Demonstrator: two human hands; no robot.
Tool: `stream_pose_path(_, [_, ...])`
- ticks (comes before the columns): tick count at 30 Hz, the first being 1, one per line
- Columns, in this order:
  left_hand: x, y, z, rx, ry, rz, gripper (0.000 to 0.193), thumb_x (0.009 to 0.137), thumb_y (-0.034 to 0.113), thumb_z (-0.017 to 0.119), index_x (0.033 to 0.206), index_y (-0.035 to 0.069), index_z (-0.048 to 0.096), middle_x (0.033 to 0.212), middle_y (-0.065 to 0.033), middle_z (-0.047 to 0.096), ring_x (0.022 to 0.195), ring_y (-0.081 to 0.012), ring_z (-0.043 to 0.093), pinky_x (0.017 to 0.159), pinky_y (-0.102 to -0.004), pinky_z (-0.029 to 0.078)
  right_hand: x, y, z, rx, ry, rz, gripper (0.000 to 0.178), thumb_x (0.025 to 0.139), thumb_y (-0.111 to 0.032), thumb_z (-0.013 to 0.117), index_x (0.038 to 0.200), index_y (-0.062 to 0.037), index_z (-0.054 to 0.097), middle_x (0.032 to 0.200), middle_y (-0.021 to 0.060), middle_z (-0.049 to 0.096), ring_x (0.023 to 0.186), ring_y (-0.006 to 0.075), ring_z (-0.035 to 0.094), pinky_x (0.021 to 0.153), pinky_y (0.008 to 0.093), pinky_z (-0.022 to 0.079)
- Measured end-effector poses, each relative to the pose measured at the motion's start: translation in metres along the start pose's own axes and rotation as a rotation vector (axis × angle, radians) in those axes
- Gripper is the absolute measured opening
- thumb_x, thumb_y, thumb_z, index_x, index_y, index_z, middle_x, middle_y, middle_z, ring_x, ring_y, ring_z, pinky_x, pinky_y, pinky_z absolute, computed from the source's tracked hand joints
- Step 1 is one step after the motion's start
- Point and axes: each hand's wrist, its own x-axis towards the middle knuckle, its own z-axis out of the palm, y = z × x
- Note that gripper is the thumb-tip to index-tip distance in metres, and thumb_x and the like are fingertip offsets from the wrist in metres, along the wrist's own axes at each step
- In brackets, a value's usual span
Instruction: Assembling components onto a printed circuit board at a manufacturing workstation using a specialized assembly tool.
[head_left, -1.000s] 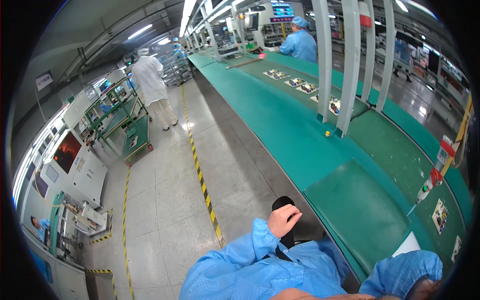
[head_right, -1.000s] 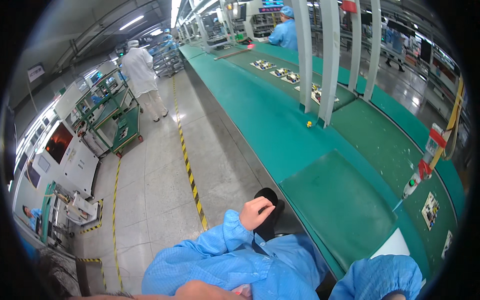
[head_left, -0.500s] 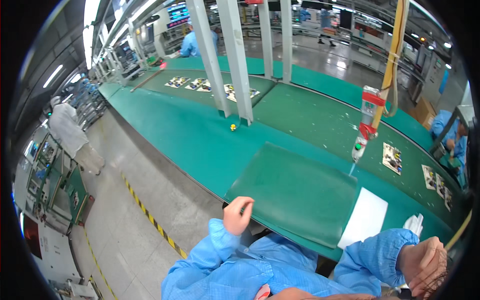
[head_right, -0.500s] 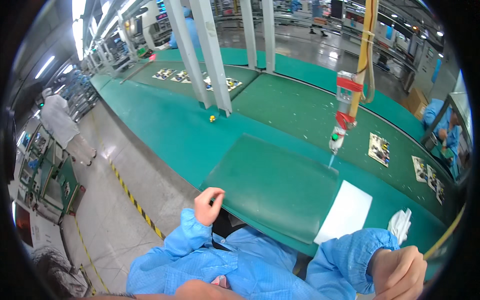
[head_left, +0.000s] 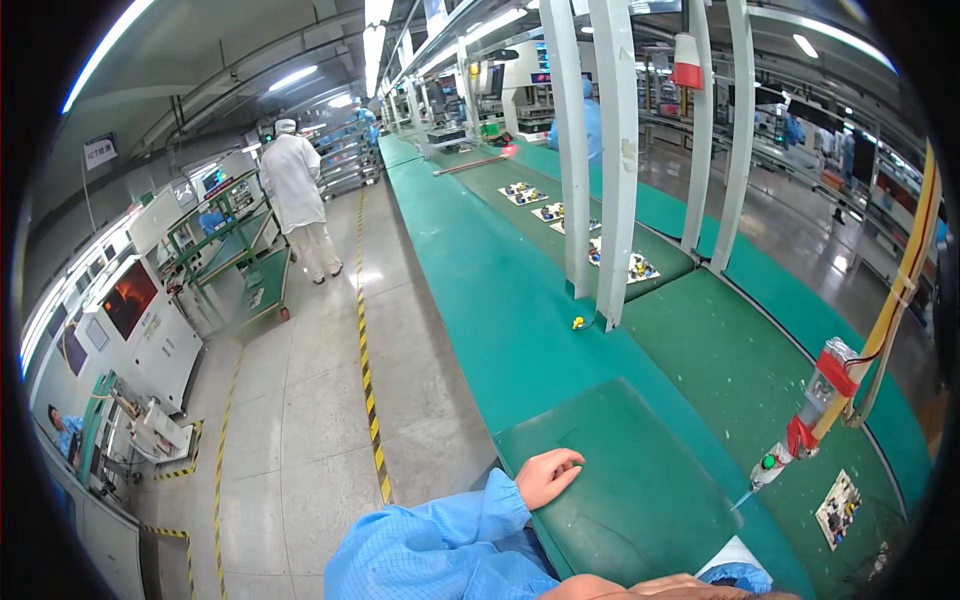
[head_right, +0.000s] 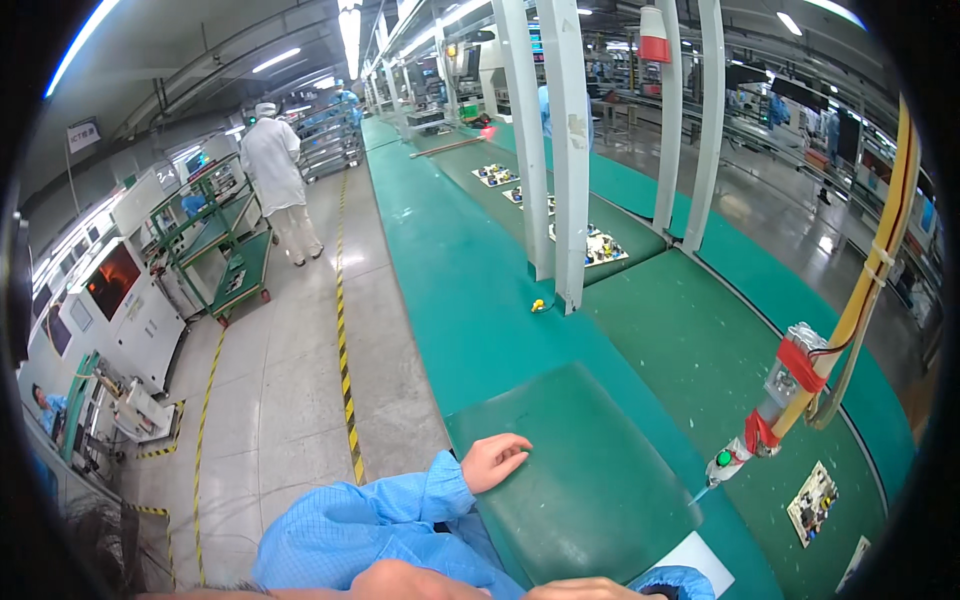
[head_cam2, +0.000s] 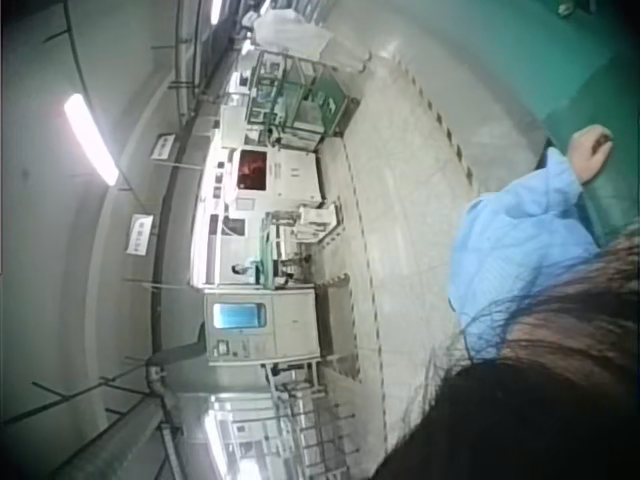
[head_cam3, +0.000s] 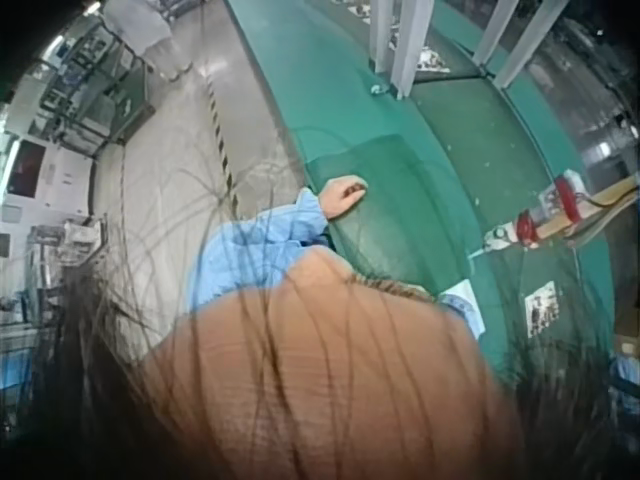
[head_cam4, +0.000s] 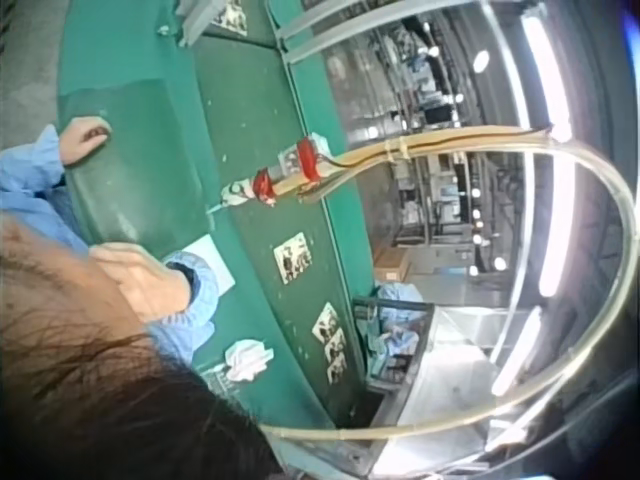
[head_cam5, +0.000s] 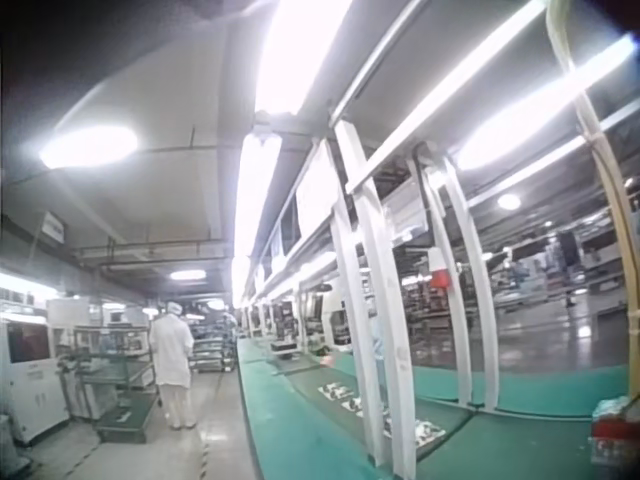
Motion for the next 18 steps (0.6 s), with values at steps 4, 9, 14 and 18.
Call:
stream_pose_path(4, [0.005,0.004,-0.001,-0.01,0.011,-0.062,0.018,0.086,0.009,0.064,0.103,0.004,0.065,0.079,-0.0061,0.062,0.06,-0.0093,0.055,0.056,-0.025,0.046,-0.014,0.013,0.002,0.195,0.036,-0.278,0.027,0.089,-0.023,0.054,0.082,0.003,0.058,0.093,0.019,0.06,0.076,0.0357,0.058,0.064,0.0468,0.047])
stream_pose_path(9, [0.006,0.007,0.003,0.0,0.027,-0.04,0.016,0.086,0.011,0.065,0.101,0.003,0.065,0.077,-0.0055,0.062,0.06,-0.0087,0.055,0.055,-0.0246,0.046,-0.021,0.014,0.01,0.54,0.045,-0.715,0.029,0.094,-0.021,0.05,0.079,0.003,0.058,0.089,0.0191,0.06,0.073,0.0359,0.058,0.064,0.0481,0.047])
stream_pose_path(14, [0.003,0.001,0.0,-0.017,0.095,-0.062,0.016,0.086,0.013,0.065,0.098,0.003,0.065,0.076,-0.0057,0.063,0.061,-0.0095,0.056,0.056,-0.0254,0.047,0.006,-0.057,0.109,1.033,1.54,-0.769,0.034,0.096,-0.015,0.041,0.072,0.0019,0.058,0.084,0.0207,0.06,0.07,0.0366,0.059,0.061,0.0492,0.047])
stream_pose_path(18, [0.003,0.008,0.001,0.015,0.123,-0.02,0.015,0.086,0.014,0.065,0.097,0.003,0.065,0.077,-0.0063,0.064,0.061,-0.0106,0.057,0.056,-0.0263,0.047,-0.019,-0.033,0.019,0.793,0.839,-0.941,0.025,0.09,-0.007,0.046,0.069,0.001,0.057,0.08,0.021,0.059,0.067,0.0366,0.059,0.059,0.0481,0.047])
